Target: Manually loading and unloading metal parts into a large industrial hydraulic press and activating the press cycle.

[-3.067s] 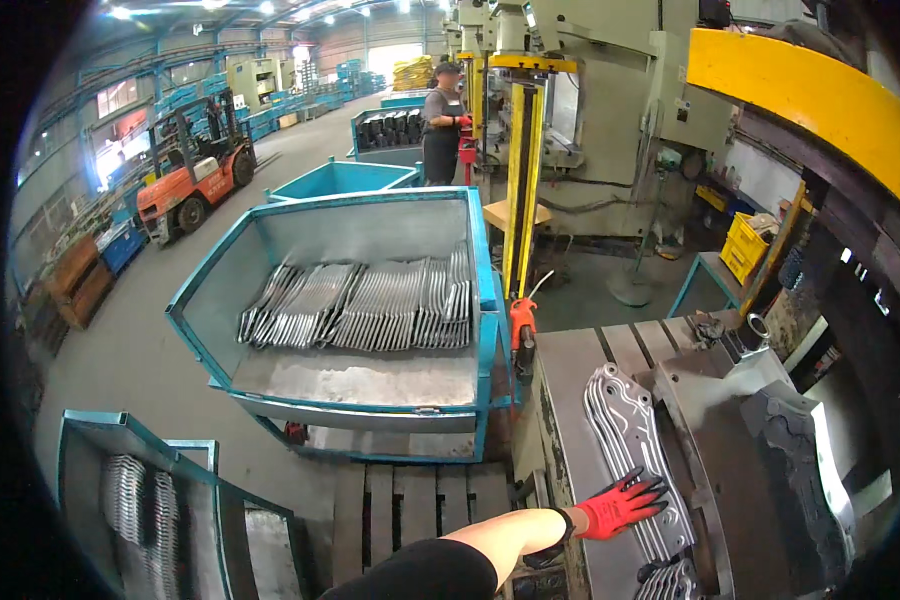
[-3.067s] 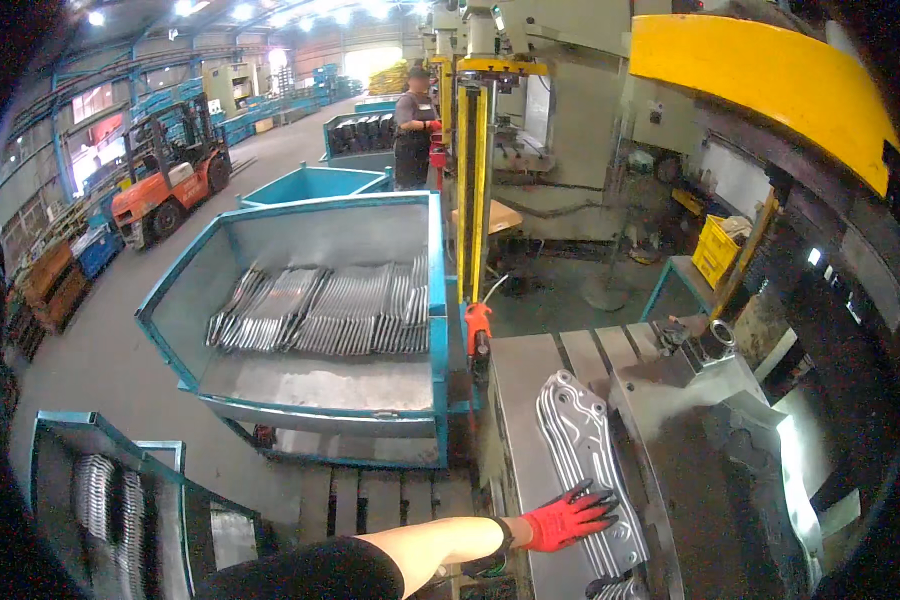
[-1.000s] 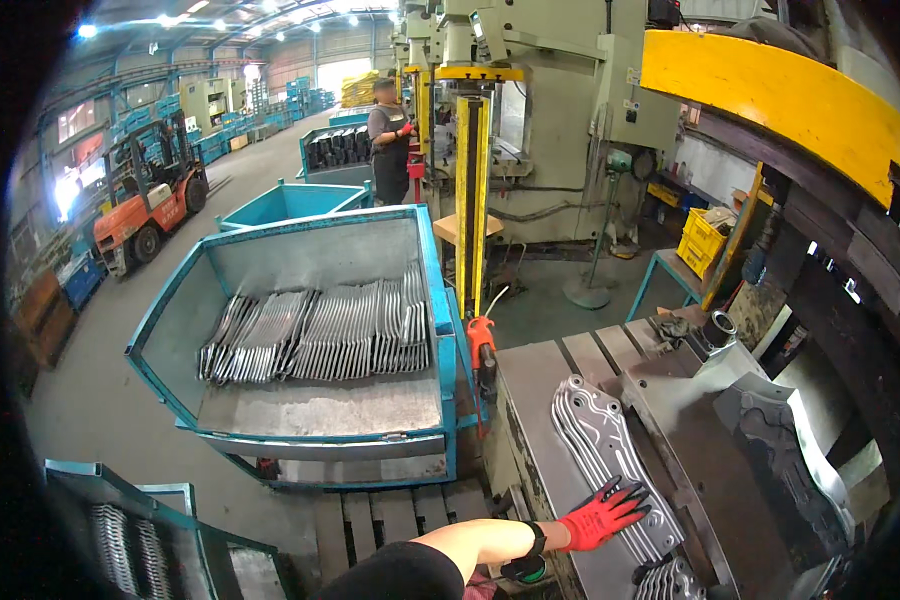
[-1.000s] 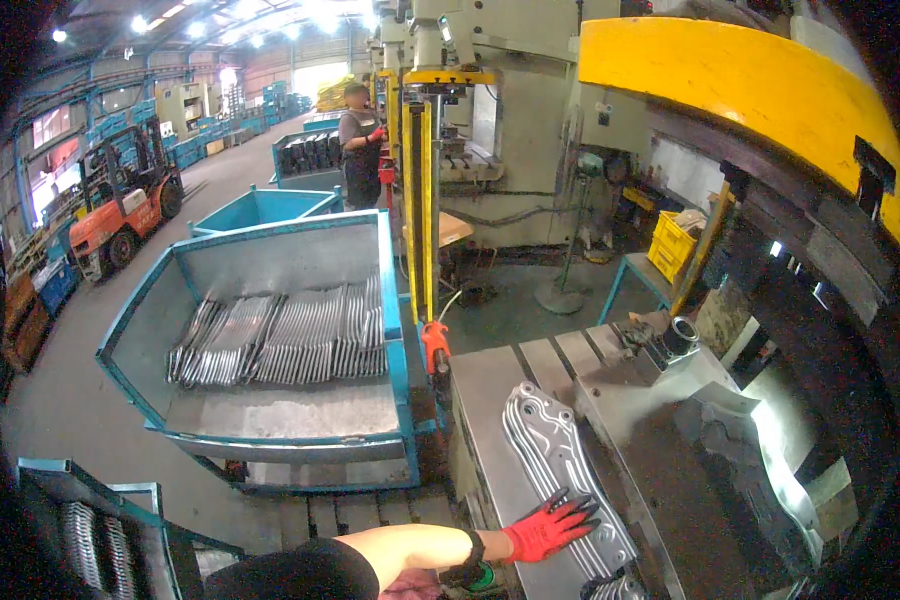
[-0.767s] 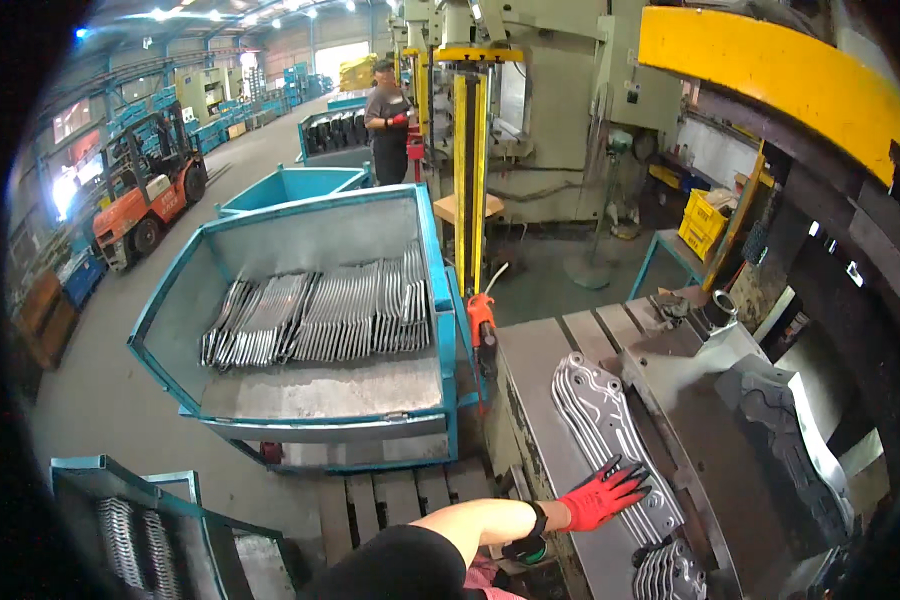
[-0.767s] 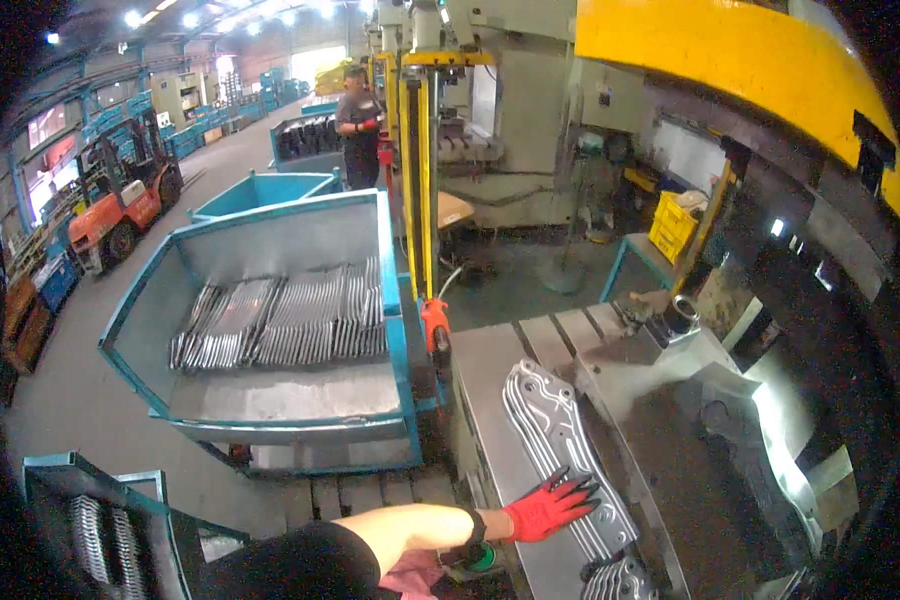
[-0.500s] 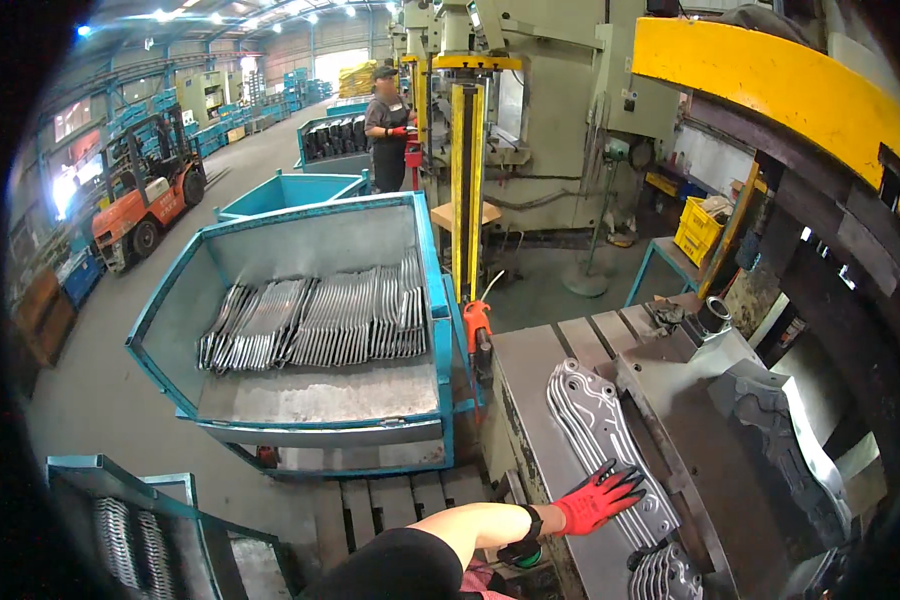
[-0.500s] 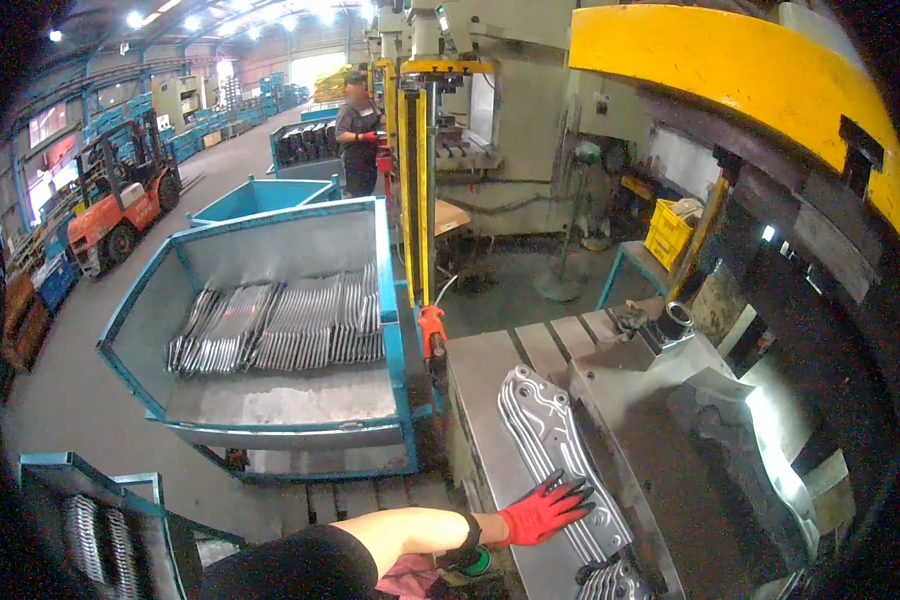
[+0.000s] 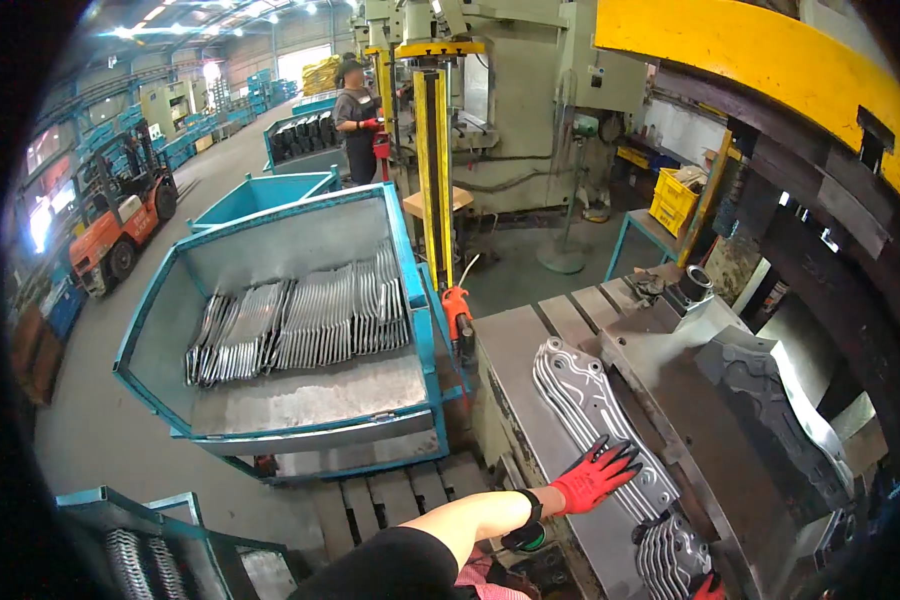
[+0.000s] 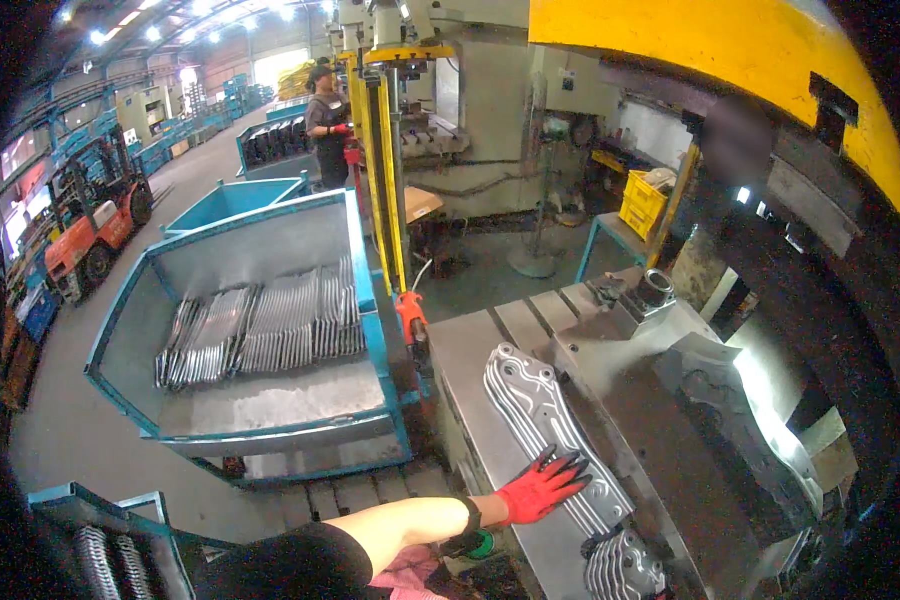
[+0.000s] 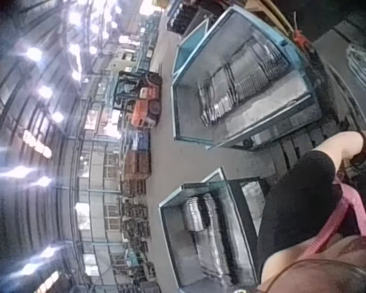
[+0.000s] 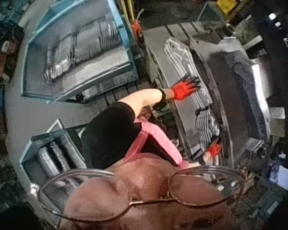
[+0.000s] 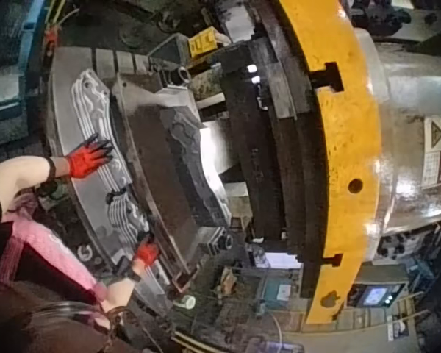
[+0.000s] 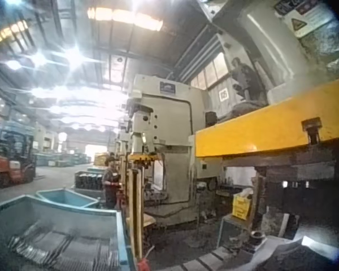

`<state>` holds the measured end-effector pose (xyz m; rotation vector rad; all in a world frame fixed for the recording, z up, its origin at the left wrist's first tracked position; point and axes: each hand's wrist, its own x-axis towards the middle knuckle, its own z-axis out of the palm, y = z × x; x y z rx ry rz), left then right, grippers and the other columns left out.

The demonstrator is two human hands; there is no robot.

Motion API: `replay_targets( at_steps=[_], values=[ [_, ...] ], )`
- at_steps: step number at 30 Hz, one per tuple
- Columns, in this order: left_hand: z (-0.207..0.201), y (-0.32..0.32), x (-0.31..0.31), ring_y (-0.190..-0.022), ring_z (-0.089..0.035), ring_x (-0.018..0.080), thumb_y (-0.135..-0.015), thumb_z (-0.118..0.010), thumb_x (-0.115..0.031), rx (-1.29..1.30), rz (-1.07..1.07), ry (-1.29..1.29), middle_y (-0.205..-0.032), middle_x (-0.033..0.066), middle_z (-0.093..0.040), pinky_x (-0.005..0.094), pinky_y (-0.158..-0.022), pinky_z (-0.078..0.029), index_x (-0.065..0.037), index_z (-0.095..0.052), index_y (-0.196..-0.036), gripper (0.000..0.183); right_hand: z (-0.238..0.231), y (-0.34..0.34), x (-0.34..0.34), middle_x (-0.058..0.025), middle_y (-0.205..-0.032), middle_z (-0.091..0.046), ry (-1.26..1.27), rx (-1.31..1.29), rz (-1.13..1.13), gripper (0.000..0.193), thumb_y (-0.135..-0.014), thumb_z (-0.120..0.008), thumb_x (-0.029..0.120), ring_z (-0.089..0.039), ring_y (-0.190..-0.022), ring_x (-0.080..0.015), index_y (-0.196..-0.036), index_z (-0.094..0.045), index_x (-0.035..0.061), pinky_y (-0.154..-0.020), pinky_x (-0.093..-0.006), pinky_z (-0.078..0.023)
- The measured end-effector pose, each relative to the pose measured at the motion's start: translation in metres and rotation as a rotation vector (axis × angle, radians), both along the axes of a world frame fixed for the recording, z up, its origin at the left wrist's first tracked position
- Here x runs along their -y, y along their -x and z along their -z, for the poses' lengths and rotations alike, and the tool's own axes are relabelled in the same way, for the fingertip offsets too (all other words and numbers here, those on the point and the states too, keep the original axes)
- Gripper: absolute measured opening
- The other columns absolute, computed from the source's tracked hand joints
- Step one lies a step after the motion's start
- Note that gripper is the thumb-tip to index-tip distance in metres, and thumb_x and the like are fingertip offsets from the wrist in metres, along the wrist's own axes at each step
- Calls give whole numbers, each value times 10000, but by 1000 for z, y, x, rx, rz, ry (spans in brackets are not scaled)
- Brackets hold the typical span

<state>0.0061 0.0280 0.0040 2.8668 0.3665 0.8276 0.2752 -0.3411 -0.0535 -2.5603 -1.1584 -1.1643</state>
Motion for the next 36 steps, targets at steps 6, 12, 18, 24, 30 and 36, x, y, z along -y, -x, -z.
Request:
replay_targets(
  at_steps=[6,12,18,24,30,36],
  values=[
    [21,-11,-6,-1237,-399,358,-722,-569,-178,74,82,84,-1277,196,-463,498,-1042,-291,-51,-471,-1248,550,-60,34,-33,-216,-1135,-577,-226,-942,257,435,-831,-558,299,-542,-1056,-363,-1153,-553,7,-899,-424,-420],
    [-9,-5,-3,-1314,-255,373,-730,-595,-215,-153,-95,14,-1401,150,-320,602,-1055,-141,-121,-404,-1324,631,-71,45,-60,-141,-1044,-625,-161,-674,241,412,-819,-535,421,-548,-1026,-320,-1086,-610,117,-999,-485,-315],
    [-9,-20,8,-1319,-216,380,-713,-607,-227,-71,-26,7,-1407,157,-302,626,-1055,-70,-120,-395,-1327,658,-76,46,-43,-145,-1093,-607,-83,-712,391,483,-828,-505,463,-533,-1067,-297,-1145,-589,109,-1038,-458,-266],
    [-12,-12,8,-1323,-209,380,-708,-613,-231,-94,-36,-4,-1417,164,-286,621,-1058,-69,-100,-384,-1330,676,-91,55,-53,-132,-1147,-592,-57,-786,416,483,-838,-517,446,-511,-1112,-290,-1184,-567,113,-1051,-423,-254],
    [-5,-13,4,-1319,-214,382,-719,-605,-237,-116,-32,6,-1410,170,-295,619,-1060,-65,-96,-388,-1327,661,-78,54,-50,-126,-1151,-584,-128,-708,331,502,-836,-498,470,-518,-1077,-301,-1169,-571,102,-1044,-471,-254],
    [-4,-18,6,-1311,-220,389,-722,-600,-241,-84,-49,-15,-1394,174,-313,624,-1059,-67,-95,-402,-1318,644,-108,28,-15,-206,-1411,-305,234,-1158,36,946,-705,-638,560,-252,-1330,-336,-1406,-247,59,-1102,-417,-180]
  ],
)
